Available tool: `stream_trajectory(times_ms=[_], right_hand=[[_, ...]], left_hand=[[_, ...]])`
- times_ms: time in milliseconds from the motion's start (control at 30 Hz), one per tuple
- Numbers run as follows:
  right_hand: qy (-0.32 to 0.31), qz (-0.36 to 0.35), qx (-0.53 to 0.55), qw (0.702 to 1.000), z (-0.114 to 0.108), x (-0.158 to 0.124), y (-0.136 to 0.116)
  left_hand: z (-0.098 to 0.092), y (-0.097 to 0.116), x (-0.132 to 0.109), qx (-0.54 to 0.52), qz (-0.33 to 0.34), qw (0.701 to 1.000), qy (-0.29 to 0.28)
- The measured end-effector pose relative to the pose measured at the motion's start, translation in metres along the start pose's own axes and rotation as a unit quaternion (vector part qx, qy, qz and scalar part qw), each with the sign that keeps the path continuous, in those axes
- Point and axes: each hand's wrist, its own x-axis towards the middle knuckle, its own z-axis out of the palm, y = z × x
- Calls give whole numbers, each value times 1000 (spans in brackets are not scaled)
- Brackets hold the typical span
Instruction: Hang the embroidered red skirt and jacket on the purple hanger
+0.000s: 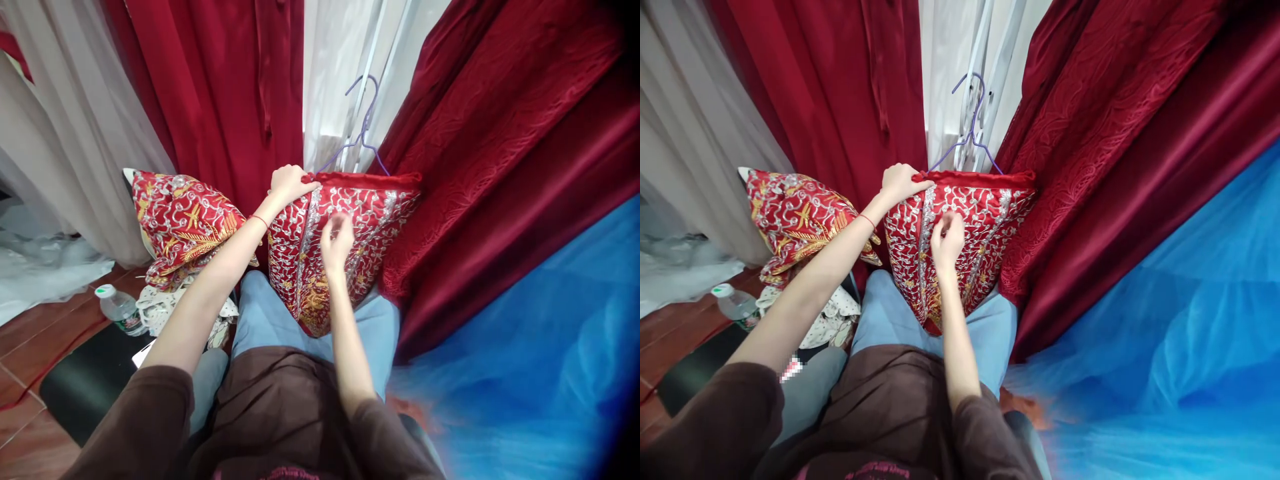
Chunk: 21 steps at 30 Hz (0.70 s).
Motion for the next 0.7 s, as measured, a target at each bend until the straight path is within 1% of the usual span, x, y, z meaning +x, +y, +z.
stream_trajectory(times_ms=[67,100,133,200,267,333,433,533,633,700], right_hand=[[-98,61,65,991,18,-46,11],[-127,99,86,983,27,-64,17],[-148,122,106,976,35,-78,21],[-152,156,128,968,47,-93,28],[-122,176,121,969,52,-95,30],[-94,188,107,972,51,-93,30],[-96,190,144,966,50,-92,32],[-101,207,200,952,53,-92,35],[-86,260,236,932,61,-90,39],[-74,304,258,914,65,-85,40]], left_hand=[[0,2,-5,3,-3,1000,0],[0,3,-7,2,-4,1000,1],[0,5,-10,1,-5,1000,2],[2,9,-16,-3,-8,1000,5],[5,13,-21,-7,-11,1000,7],[9,16,-24,-14,-9,1000,13],[12,18,-25,-18,-3,1000,20],[13,17,-26,-17,-3,1000,21],[10,19,-28,-6,-6,1000,14],[7,22,-30,20,-12,1000,1]])
